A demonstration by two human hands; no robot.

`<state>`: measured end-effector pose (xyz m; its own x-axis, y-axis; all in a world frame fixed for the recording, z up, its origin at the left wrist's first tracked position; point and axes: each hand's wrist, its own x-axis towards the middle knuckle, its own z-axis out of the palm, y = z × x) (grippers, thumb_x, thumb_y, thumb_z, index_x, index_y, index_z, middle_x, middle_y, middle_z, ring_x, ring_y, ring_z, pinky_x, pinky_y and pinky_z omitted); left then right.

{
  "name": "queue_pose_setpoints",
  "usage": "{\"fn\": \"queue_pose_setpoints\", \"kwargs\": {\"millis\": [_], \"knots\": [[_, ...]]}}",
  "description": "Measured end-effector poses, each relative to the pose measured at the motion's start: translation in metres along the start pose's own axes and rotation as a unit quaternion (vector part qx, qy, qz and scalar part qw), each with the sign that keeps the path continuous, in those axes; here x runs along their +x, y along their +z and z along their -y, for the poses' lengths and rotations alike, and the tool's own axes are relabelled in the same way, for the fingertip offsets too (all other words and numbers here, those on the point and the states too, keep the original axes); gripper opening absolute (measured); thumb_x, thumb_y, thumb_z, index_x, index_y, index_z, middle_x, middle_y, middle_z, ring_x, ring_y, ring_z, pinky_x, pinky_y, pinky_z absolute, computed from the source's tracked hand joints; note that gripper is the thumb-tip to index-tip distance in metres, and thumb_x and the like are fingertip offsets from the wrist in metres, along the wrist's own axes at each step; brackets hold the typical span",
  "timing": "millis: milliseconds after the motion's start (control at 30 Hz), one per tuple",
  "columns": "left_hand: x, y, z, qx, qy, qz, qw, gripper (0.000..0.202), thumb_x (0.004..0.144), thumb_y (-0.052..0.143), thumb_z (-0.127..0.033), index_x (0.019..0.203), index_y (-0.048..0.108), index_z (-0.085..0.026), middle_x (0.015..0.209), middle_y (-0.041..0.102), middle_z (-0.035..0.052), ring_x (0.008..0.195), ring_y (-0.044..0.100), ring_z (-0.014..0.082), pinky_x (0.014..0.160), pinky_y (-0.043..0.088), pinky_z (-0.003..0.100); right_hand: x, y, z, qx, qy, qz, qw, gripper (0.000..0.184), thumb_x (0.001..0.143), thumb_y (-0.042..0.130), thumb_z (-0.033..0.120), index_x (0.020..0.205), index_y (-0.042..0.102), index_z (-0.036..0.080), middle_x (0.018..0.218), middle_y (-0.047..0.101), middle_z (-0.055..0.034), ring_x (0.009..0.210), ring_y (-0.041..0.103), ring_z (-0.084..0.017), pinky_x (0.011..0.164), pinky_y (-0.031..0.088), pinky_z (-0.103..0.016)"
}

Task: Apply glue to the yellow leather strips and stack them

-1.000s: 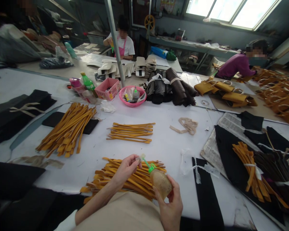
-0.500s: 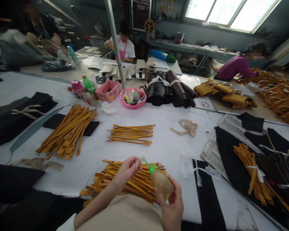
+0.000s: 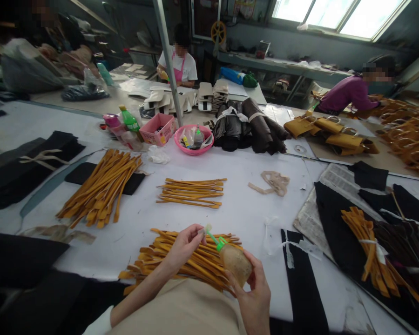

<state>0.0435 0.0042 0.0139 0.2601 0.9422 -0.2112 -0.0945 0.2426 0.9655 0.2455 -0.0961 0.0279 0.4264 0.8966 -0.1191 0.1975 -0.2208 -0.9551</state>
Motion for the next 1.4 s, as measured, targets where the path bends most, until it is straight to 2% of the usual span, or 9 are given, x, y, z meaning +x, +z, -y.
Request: {"fn": "queue_pose_setpoints", "kwargs": {"millis": [133, 333, 567, 800, 1033, 1133, 1233, 1300, 1400], "knots": [[0.000, -0.003, 0.000, 0.006, -0.007, 0.012, 1.000, 0.028, 0.090, 0.057, -0.044, 0.085, 0.060, -0.016, 0.074, 0.063, 0.0016, 0.068, 0.054, 0.0146, 0.068, 0.041, 0.025, 0.005, -0.008, 0.008, 0.021, 0.046, 0.028, 0.998, 0.064, 0.064, 0.087, 0.038, 0.120, 0.061, 0.024, 0.116, 0.069, -0.0072, 0.097, 0.068, -0.027, 0.085, 0.058, -0.039], [0.001, -0.002, 0.002, 0.013, 0.000, 0.029, 0.999, 0.024, 0.090, 0.055, -0.038, 0.085, 0.061, -0.016, 0.076, 0.063, 0.0020, 0.070, 0.055, 0.0146, 0.069, 0.042, 0.025, 0.013, -0.005, 0.010, 0.078, 0.070, -0.002, 0.994, 0.067, 0.061, 0.089, 0.039, 0.119, 0.061, 0.023, 0.108, 0.070, -0.0072, 0.088, 0.069, -0.027, 0.071, 0.060, -0.038], [0.003, -0.011, -0.002, 0.073, 0.007, 0.016, 0.997, 0.026, 0.093, 0.052, -0.042, 0.088, 0.061, -0.018, 0.078, 0.062, 0.0015, 0.070, 0.053, 0.0152, 0.068, 0.040, 0.025, 0.013, -0.014, 0.012, 0.152, 0.169, 0.096, 0.969, 0.053, 0.070, 0.083, 0.041, 0.115, 0.063, 0.021, 0.097, 0.072, -0.0086, 0.072, 0.068, -0.026, 0.055, 0.053, -0.035], [0.010, -0.026, -0.022, 0.225, 0.043, -0.073, 0.971, 0.034, 0.093, 0.052, -0.047, 0.116, 0.065, -0.026, 0.080, 0.064, -0.0019, 0.066, 0.053, 0.0158, 0.063, 0.036, 0.024, 0.018, -0.026, -0.006, 0.249, 0.201, -0.021, 0.947, 0.045, 0.079, 0.071, 0.052, 0.110, 0.061, 0.021, 0.092, 0.074, -0.0105, 0.063, 0.068, -0.025, 0.047, 0.046, -0.031], [0.065, -0.012, -0.043, 0.302, 0.101, -0.089, 0.944, 0.035, 0.094, 0.052, -0.048, 0.081, 0.067, -0.019, 0.060, 0.049, -0.0047, 0.057, 0.043, 0.0111, 0.056, 0.032, 0.022, 0.025, -0.040, -0.027, 0.288, 0.248, -0.082, 0.921, 0.053, 0.066, 0.086, 0.045, 0.107, 0.063, 0.019, 0.086, 0.076, -0.0080, 0.062, 0.071, -0.022, 0.049, 0.052, -0.026], [0.109, 0.000, -0.036, 0.329, 0.129, -0.079, 0.932, 0.035, 0.095, 0.049, -0.047, 0.088, 0.069, -0.019, 0.065, 0.056, -0.0030, 0.062, 0.050, 0.0121, 0.060, 0.037, 0.022, 0.028, -0.045, -0.033, 0.304, 0.255, -0.100, 0.912, 0.056, 0.064, 0.087, 0.045, 0.108, 0.063, 0.019, 0.086, 0.076, -0.0063, 0.062, 0.072, -0.021, 0.049, 0.054, -0.025], [0.141, 0.014, -0.016, 0.351, 0.153, -0.051, 0.923, 0.030, 0.094, 0.054, -0.041, 0.110, 0.068, -0.019, 0.092, 0.068, 0.0046, 0.085, 0.061, 0.0180, 0.076, 0.048, 0.027, 0.029, -0.053, -0.038, 0.318, 0.258, -0.117, 0.905, 0.056, 0.065, 0.088, 0.043, 0.108, 0.062, 0.020, 0.086, 0.076, -0.0054, 0.064, 0.073, -0.020, 0.050, 0.055, -0.023], [0.145, 0.025, 0.001, 0.403, 0.119, -0.022, 0.907, 0.032, 0.094, 0.057, -0.039, 0.118, 0.065, -0.019, 0.108, 0.067, 0.0094, 0.098, 0.062, 0.0217, 0.084, 0.050, 0.033, 0.029, -0.058, -0.041, 0.325, 0.261, -0.127, 0.900, 0.056, 0.065, 0.089, 0.042, 0.108, 0.061, 0.020, 0.086, 0.076, -0.0048, 0.065, 0.073, -0.020, 0.052, 0.056, -0.022], [0.123, 0.039, 0.023, 0.465, 0.018, 0.049, 0.884, 0.031, 0.096, 0.056, -0.036, 0.122, 0.061, -0.019, 0.122, 0.063, 0.0108, 0.105, 0.062, 0.0225, 0.089, 0.053, 0.040, 0.029, -0.063, -0.047, 0.331, 0.273, -0.132, 0.894, 0.059, 0.064, 0.090, 0.042, 0.109, 0.059, 0.020, 0.084, 0.076, -0.0038, 0.064, 0.073, -0.020, 0.052, 0.056, -0.022]]}}
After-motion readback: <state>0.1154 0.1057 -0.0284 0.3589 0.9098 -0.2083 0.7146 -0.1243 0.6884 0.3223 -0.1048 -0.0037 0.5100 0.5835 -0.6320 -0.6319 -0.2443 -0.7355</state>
